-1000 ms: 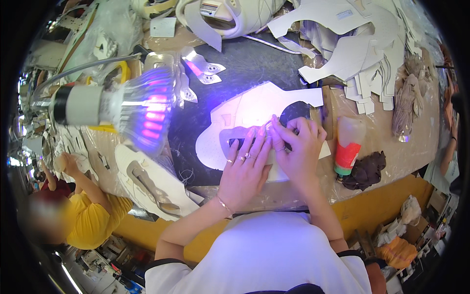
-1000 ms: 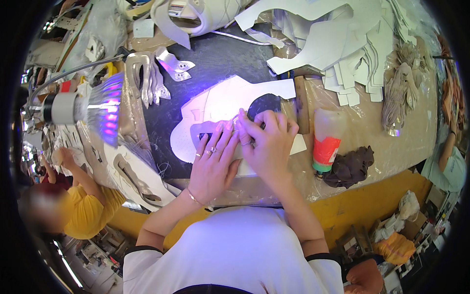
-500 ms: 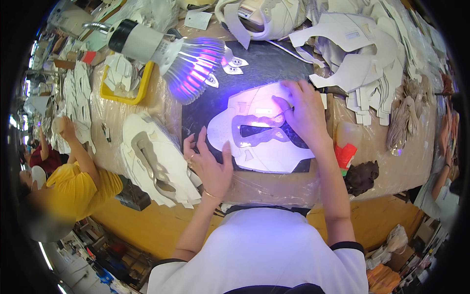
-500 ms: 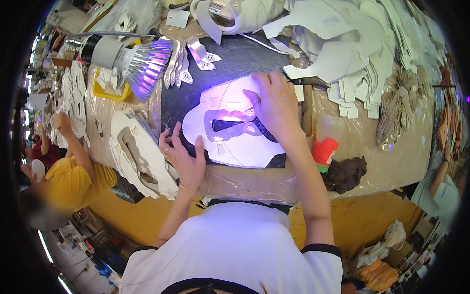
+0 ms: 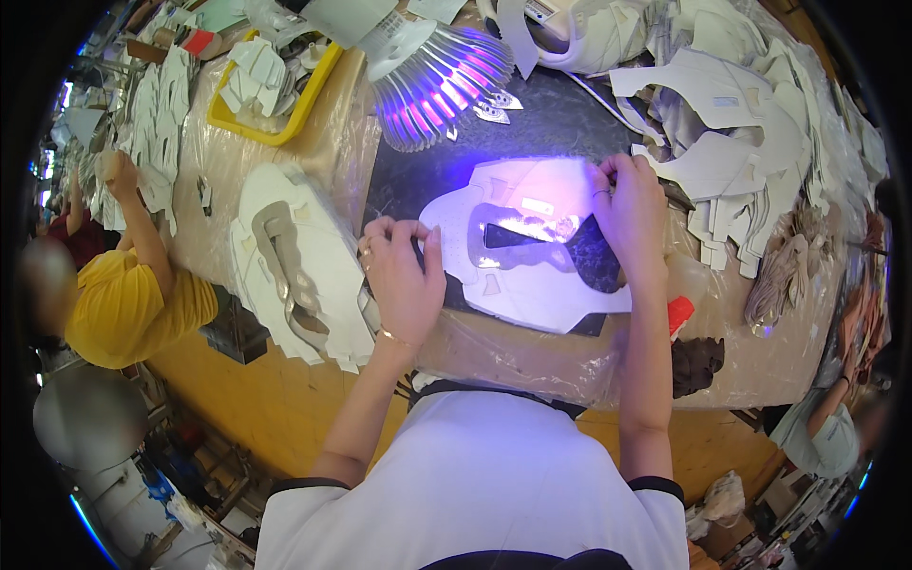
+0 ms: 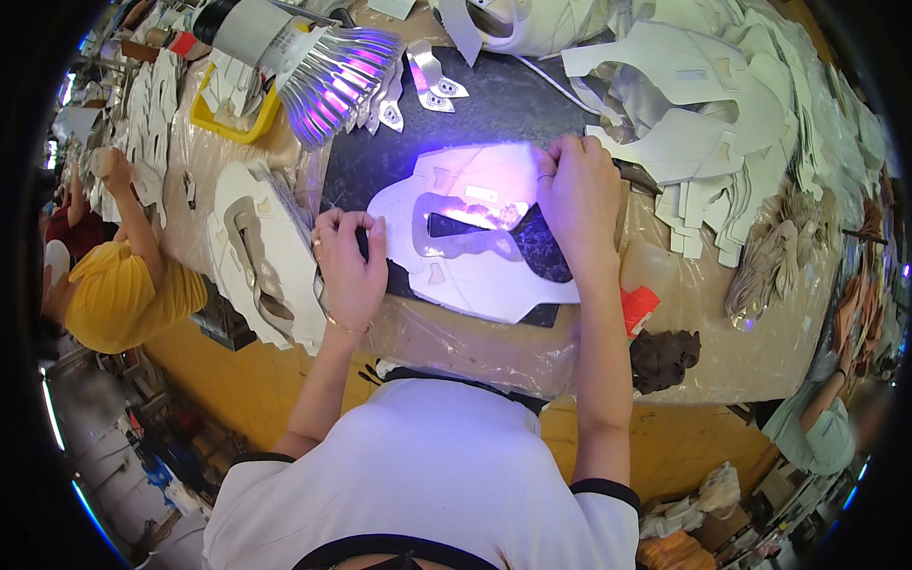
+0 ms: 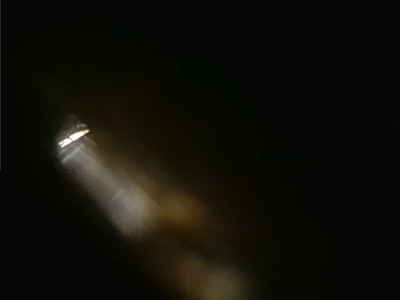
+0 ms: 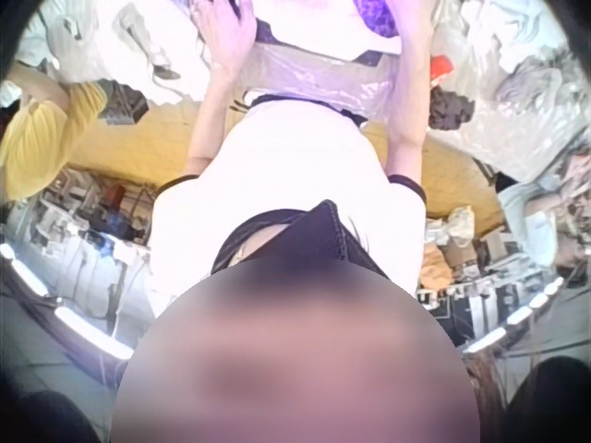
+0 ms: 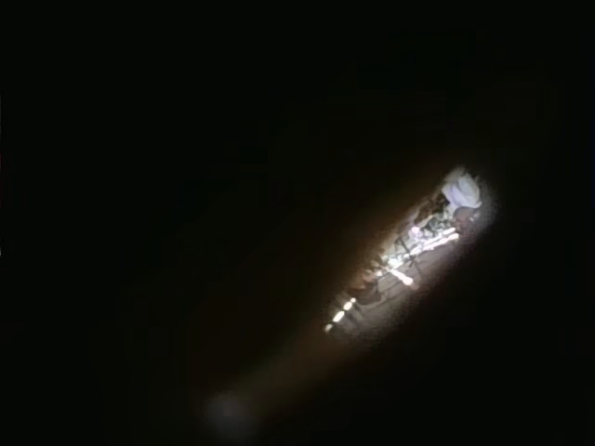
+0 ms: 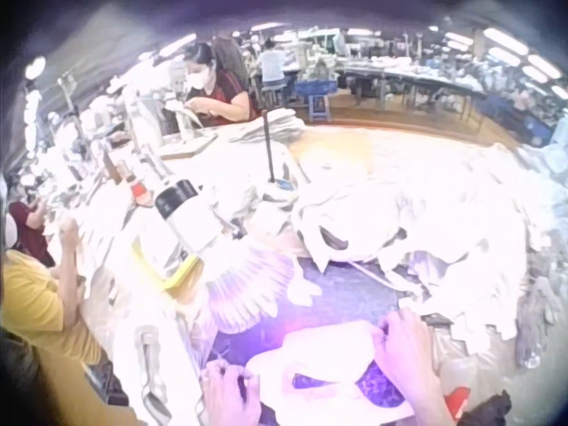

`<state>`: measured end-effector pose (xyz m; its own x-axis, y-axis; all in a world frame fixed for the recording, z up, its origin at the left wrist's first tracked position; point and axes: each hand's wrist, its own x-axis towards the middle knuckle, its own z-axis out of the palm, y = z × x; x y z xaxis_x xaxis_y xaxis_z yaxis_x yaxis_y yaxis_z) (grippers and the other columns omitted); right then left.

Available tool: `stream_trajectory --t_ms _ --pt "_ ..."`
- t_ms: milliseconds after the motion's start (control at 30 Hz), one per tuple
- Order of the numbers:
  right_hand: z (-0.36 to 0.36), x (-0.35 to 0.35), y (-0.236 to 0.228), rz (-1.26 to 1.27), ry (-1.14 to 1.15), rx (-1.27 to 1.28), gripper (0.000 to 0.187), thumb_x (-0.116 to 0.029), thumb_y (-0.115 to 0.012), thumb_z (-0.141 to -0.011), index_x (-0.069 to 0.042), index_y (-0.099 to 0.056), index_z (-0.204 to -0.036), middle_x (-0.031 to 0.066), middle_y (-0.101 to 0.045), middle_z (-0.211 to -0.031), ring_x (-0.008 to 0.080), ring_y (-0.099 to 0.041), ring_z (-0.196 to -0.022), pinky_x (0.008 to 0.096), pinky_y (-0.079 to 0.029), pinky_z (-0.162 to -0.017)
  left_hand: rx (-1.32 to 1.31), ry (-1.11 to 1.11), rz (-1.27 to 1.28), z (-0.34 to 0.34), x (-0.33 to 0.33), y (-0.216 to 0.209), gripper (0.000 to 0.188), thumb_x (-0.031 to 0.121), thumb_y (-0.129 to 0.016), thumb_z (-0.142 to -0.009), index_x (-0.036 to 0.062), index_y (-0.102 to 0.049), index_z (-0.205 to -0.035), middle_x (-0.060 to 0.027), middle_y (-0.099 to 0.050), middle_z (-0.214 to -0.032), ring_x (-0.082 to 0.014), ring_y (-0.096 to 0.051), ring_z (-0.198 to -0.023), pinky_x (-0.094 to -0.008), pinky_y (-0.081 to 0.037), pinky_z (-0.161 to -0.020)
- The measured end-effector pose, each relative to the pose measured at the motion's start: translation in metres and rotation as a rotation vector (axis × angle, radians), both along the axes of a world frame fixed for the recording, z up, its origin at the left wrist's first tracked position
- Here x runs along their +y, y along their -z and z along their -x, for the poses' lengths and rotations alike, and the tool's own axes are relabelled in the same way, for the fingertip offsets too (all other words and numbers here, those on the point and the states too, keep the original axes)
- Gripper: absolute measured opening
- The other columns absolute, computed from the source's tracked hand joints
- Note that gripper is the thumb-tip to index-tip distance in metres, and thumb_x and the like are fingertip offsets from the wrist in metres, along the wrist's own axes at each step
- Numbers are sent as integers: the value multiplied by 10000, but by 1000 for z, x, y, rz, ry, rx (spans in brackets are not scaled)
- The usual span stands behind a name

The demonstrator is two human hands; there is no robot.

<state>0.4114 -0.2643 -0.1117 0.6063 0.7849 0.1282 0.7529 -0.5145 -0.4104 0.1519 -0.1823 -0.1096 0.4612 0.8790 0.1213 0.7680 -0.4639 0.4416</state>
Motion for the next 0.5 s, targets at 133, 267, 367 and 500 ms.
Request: stream_trajectory --t_ms 133,267,367,500 --pt "7 -17 -5 36 5 33 261 -274 -644 -936 -23 -629 -868 137 -594 -841 334 -603 -751 429 -470 -683 -75 -80 -129 -14 9 1 259 245 -644 -919 14 -602 -1029 -201 -487 -1084 -379 -476 -1063 -479 -385 -928" --pt "30 -42 -12 103 62 34 250 -263 -616 -946 -24 -632 -873 136 -599 -863 343 -593 -796 457 -450 -715 10 -45 -99 -15 15 0 181 210 -652 -895 36 -630 -939 -182 -523 -1035 -369 -510 -1036 -466 -406 -908" --pt "47 -58 -13 133 150 109 259 -267 -601 -955 -22 -627 -873 132 -593 -867 345 -584 -814 463 -438 -728 48 24 -74 -13 29 1 149 180 -656 -878 36 -634 -907 -173 -551 -1003 -369 -535 -1007 -462 -421 -890" --pt "61 -79 -18 111 198 153 248 -254 -606 -957 -23 -615 -870 131 -583 -860 345 -576 -793 446 -431 -719 20 143 -106 -33 46 2 136 149 -659 -873 31 -625 -932 -168 -568 -1004 -363 -556 -983 -459 -444 -851"
